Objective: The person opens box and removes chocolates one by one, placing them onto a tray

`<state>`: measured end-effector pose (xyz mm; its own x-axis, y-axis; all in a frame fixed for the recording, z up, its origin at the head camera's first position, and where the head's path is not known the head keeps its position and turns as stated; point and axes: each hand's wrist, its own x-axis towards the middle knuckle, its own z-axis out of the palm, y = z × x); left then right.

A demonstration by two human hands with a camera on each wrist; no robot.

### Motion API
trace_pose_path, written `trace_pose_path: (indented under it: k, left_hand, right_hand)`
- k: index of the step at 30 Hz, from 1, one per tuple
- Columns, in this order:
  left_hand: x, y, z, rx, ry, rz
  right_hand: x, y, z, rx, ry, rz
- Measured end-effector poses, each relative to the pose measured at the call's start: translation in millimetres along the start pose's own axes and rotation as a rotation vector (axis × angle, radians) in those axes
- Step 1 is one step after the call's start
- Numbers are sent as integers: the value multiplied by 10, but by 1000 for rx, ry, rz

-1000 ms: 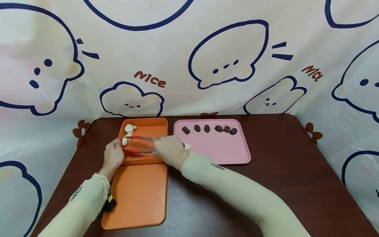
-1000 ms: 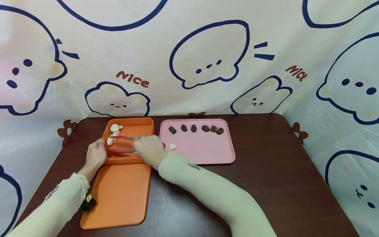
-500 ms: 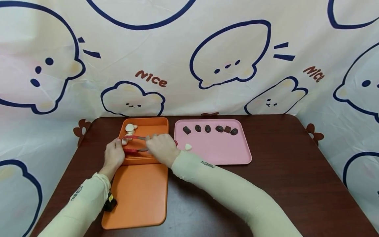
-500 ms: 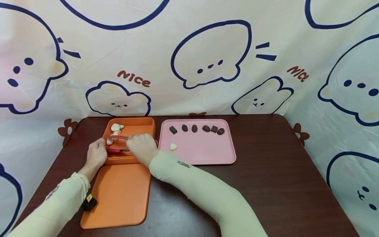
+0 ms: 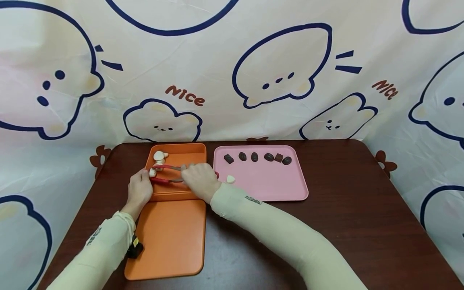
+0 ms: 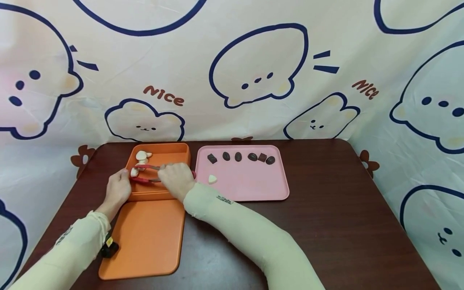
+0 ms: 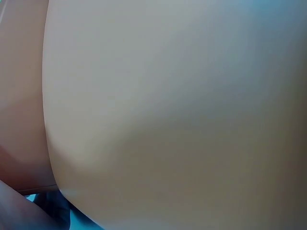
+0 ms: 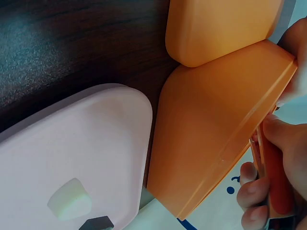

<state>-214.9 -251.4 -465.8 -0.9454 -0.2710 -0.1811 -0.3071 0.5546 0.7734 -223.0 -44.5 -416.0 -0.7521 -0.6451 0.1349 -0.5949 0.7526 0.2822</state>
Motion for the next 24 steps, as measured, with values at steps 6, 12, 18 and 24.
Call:
trace_pose_path:
  k: [6,12,18,24]
  left_hand:
    - [-5,3,-5,0,-8,-9]
    - [-8,10,3,1,1,-11]
    - [-16,-4,2,-4,19,10]
    - [-3,-11,1,-2,24,15]
  right_hand:
    - [-30,41,-8,42,-24,-9]
    - [-101,122,-1,125,-18,9]
    - [-211,206,-44,206,-39,39]
    - [-378,320,-122,257,-76,86]
